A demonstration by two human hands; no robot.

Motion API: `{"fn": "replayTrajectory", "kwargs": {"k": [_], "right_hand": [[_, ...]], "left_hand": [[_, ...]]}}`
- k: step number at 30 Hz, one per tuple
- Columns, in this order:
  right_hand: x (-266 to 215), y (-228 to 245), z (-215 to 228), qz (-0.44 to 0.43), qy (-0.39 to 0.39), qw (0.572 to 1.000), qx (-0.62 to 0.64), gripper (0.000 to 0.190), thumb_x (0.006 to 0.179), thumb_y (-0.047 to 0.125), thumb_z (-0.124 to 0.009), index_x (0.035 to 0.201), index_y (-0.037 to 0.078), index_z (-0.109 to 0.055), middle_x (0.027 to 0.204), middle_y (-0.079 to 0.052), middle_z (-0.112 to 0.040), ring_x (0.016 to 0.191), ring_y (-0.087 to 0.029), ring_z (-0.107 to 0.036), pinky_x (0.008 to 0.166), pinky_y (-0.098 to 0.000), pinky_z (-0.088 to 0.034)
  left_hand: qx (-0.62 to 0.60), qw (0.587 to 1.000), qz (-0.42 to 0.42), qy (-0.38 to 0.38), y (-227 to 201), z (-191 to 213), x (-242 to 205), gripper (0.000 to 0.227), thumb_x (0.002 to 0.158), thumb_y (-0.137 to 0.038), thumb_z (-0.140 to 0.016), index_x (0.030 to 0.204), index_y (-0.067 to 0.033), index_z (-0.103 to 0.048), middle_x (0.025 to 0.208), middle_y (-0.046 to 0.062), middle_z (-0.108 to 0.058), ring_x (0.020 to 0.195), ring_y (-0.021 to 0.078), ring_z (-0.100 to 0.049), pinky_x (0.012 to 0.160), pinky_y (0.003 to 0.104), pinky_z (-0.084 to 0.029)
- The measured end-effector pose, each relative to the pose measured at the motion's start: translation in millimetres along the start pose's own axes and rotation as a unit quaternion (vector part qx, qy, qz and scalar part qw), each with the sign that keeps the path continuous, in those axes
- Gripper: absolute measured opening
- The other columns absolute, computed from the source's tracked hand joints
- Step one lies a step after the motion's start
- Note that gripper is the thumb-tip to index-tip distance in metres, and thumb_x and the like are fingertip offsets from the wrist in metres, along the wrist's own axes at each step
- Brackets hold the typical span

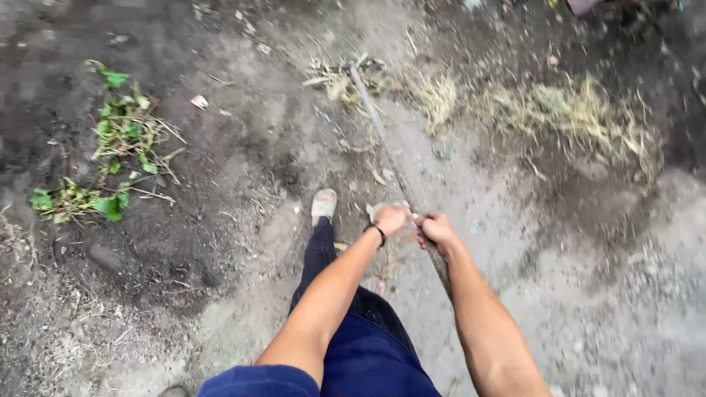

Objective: Raking dry grass and yard debris into piles on a dirt surface.

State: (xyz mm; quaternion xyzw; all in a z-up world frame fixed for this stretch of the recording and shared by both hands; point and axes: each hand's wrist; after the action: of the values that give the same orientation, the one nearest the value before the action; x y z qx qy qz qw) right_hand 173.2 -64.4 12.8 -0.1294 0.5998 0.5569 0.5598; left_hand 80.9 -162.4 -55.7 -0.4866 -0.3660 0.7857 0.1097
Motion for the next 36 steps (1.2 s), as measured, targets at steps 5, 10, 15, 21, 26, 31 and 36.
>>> {"fn": "replayTrajectory", "kwargs": {"k": [5, 10, 15, 21, 26, 31, 36], "right_hand": [[-77.8, -89.4, -5.0, -0.018, -0.019, 0.998, 0.051, 0.037, 0.095, 0.023, -0.065, 0.116, -0.007, -0.057, 0.062, -0.017, -0.059, 0.040, -0.023, -0.058, 0.030, -0.0373, -0.049], [-160.1, -147.6, 0.9, -0.080, -0.022, 0.991, 0.107, 0.045, 0.098, 0.022, -0.060, 0.131, -0.007, -0.052, 0.069, -0.017, -0.061, 0.039, -0.020, -0.055, 0.029, -0.0336, -0.047], [-203.1, -234.4, 6.0, -0.037, -0.033, 0.995, 0.091, 0.030, 0.099, 0.014, -0.049, 0.112, -0.010, -0.060, 0.055, -0.022, -0.062, 0.033, -0.028, -0.059, 0.027, -0.0387, -0.049], [-266.9, -224.9, -4.0, -0.007, -0.038, 0.999, -0.005, 0.016, 0.093, 0.011, -0.047, 0.089, 0.005, -0.061, 0.062, -0.015, -0.067, 0.036, -0.023, -0.064, 0.033, -0.0352, -0.045], [-247.4, -155.7, 4.0, 0.020, -0.061, 0.998, -0.022, 0.017, 0.095, 0.016, -0.047, 0.095, 0.007, -0.062, 0.066, -0.011, -0.069, 0.039, -0.022, -0.061, 0.043, -0.0385, -0.048], [-159.3, -37.5, 23.9, 0.165, -0.087, 0.982, -0.010, 0.028, 0.097, 0.010, -0.046, 0.101, -0.011, -0.064, 0.061, -0.022, -0.065, 0.052, -0.026, -0.065, 0.050, -0.0394, -0.049], [-93.6, 62.0, 13.3, 0.163, -0.057, 0.985, 0.005, 0.049, 0.090, 0.006, -0.054, 0.136, -0.009, -0.049, 0.090, -0.027, -0.067, 0.060, -0.033, -0.072, 0.054, -0.0446, -0.061]], "left_hand": [[-0.010, 0.995, 0.100, 0.028, 40.4, -72.8, -20.9, 0.068, 0.092, -0.062, -0.047, 0.128, -0.0076, -0.065, 0.131, 0.012, -0.065, 0.134, 0.0275, -0.053, 0.116, 0.044, -0.039], [0.042, 0.979, 0.199, 0.018, 90.0, -144.3, -83.3, 0.054, 0.096, -0.055, -0.040, 0.116, -0.0143, -0.070, 0.094, -0.001, -0.077, 0.118, 0.0206, -0.066, 0.107, 0.040, -0.050], [-0.011, 0.971, 0.238, -0.020, 88.3, -187.9, -181.2, 0.050, 0.106, -0.039, -0.033, 0.146, -0.0094, -0.039, 0.132, 0.024, -0.062, 0.131, 0.0377, -0.056, 0.112, 0.051, -0.044], [0.020, 0.963, 0.268, -0.016, 71.7, -171.1, -232.2, 0.057, 0.100, -0.039, -0.038, 0.149, -0.0114, -0.029, 0.115, 0.026, -0.070, 0.112, 0.0437, -0.066, 0.103, 0.046, -0.047], [0.025, 0.974, 0.211, -0.077, 57.3, -168.1, -154.9, 0.055, 0.098, -0.043, -0.044, 0.137, -0.0050, -0.038, 0.123, 0.026, -0.065, 0.117, 0.0458, -0.062, 0.103, 0.050, -0.047], [0.021, 0.995, 0.095, -0.019, -69.9, -73.5, -78.7, 0.058, 0.102, -0.042, -0.045, 0.139, 0.0019, -0.051, 0.136, 0.028, -0.059, 0.135, 0.0409, -0.050, 0.115, 0.052, -0.039], [0.060, 0.997, 0.021, 0.034, -121.9, -7.2, 8.3, 0.053, 0.093, -0.037, -0.053, 0.133, -0.0031, -0.061, 0.132, 0.018, -0.065, 0.131, 0.0333, -0.056, 0.110, 0.048, -0.045]]}}
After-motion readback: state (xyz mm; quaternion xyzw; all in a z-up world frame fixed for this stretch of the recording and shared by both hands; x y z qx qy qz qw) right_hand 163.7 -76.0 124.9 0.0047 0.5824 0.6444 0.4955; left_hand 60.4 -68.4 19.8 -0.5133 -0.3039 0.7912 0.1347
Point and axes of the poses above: each hand's wrist, its own x-axis towards the middle knuckle, its own z-axis out of the back of the hand, y = z × x
